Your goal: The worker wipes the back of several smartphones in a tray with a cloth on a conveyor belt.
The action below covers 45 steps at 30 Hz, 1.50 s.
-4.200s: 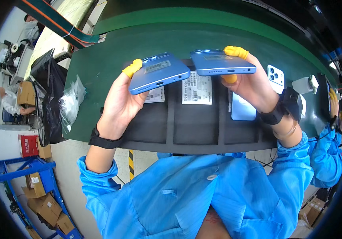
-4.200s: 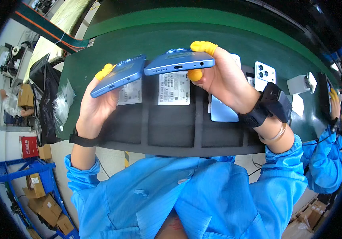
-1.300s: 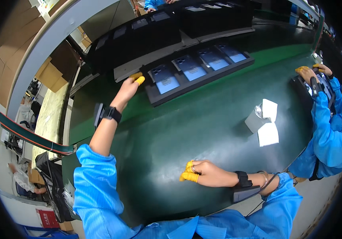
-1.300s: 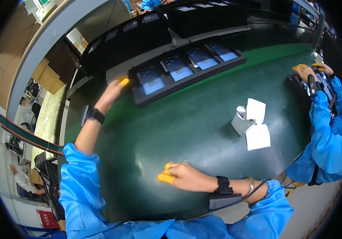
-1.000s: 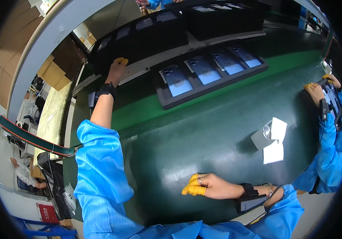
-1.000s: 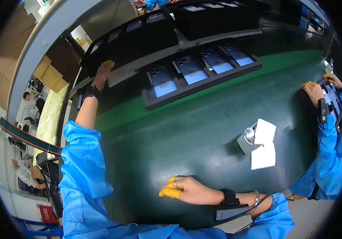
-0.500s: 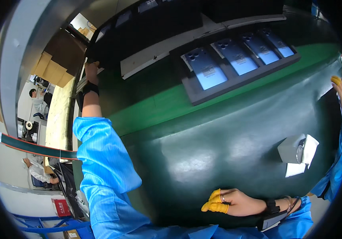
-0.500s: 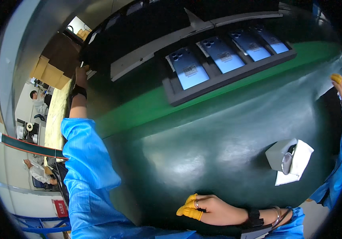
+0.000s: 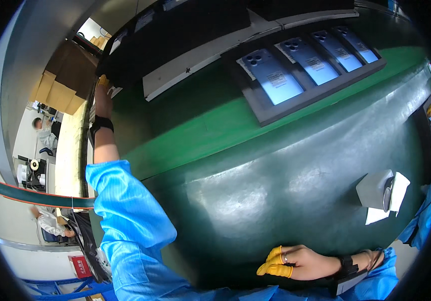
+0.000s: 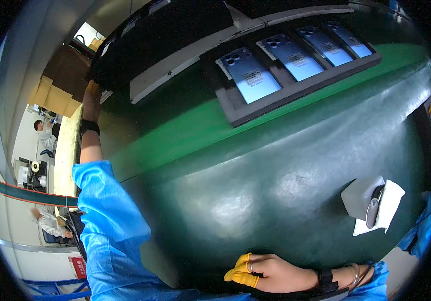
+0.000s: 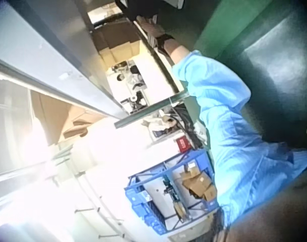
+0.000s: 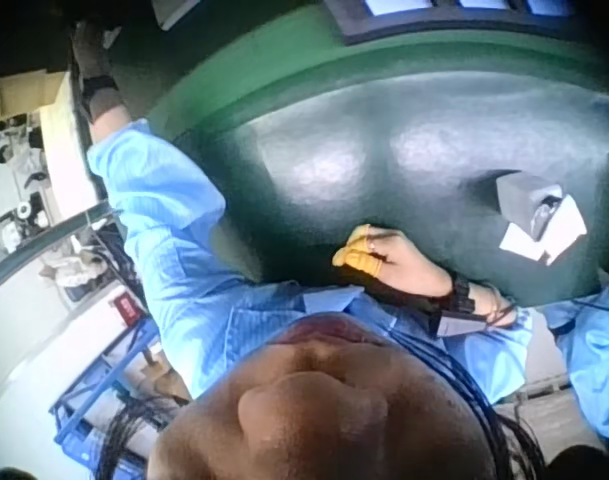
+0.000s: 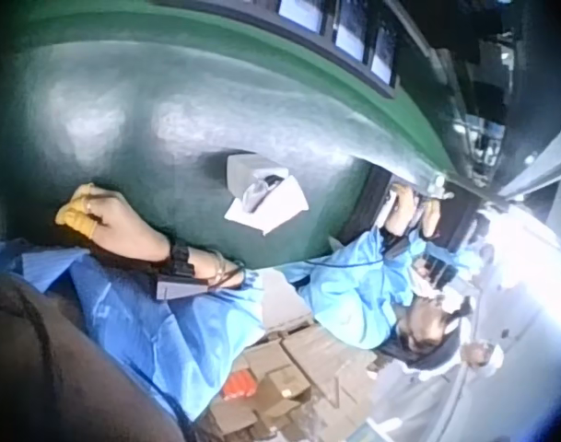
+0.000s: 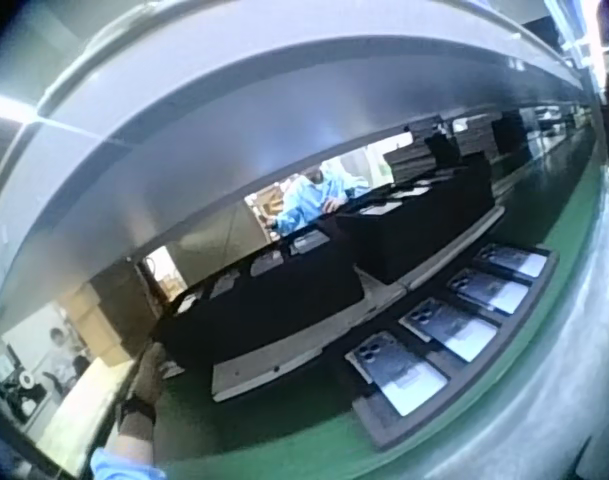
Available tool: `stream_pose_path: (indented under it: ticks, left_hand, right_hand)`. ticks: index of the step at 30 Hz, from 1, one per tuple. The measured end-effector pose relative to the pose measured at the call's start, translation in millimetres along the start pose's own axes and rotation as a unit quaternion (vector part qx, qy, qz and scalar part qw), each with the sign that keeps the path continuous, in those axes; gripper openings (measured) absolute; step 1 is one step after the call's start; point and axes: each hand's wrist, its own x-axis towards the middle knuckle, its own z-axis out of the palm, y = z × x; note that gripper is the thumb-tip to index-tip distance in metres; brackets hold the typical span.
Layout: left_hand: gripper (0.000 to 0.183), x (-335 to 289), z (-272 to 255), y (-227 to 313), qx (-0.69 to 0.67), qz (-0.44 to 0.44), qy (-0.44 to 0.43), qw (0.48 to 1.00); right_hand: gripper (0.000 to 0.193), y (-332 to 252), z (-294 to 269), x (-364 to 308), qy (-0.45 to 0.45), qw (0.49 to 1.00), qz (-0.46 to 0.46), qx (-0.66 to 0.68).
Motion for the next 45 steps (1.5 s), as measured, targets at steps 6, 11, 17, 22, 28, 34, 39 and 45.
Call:
stream_pose_path:
  ticks: [6, 11, 17, 22, 28, 34, 39, 45]
  left_hand:
    - [0.044, -65, 26, 31, -0.058, -0.066, 0.011, 0.996]
    - [0.042, -40, 50, 61, -0.153, -0.165, 0.019, 0.974]
    - [0.033, -28, 64, 45, -0.156, -0.166, 0.056, 0.972]
    - [0.028, -90, 59, 46, -0.188, -0.2, -0.013, 0.962]
    - [0.029, -213, 78, 119, -0.201, -0.275, -0.059, 0.938]
    - [0.036, -302, 19, 176, -0.237, -0.31, -0.08, 0.917]
    - [0.042, -385, -39, 198, -0.289, -0.33, -0.066, 0.896]
    - [0.031, -509, -102, 147, -0.217, -0.385, 0.022, 0.897]
  right_hand:
    - [0.02, 11, 5, 4, 0.013, 1.0, -0.015, 0.002]
    - [0.02, 11, 8, 13, 0.013, 1.0, -0.025, -0.014]
    - [0.023, 25, 9, 20, -0.029, 0.999, -0.025, -0.013]
    - [0.022, 20, 12, 27, -0.029, 0.998, -0.047, -0.01]
    - [0.022, 22, 17, 39, -0.053, 0.996, 0.031, 0.06]
    - [0.022, 27, 17, 59, 0.076, 0.994, -0.035, 0.063]
    - [0.03, 26, 11, 76, 0.288, 0.954, -0.077, 0.041]
    - [0.049, 41, -4, 93, 0.469, 0.862, -0.158, -0.105]
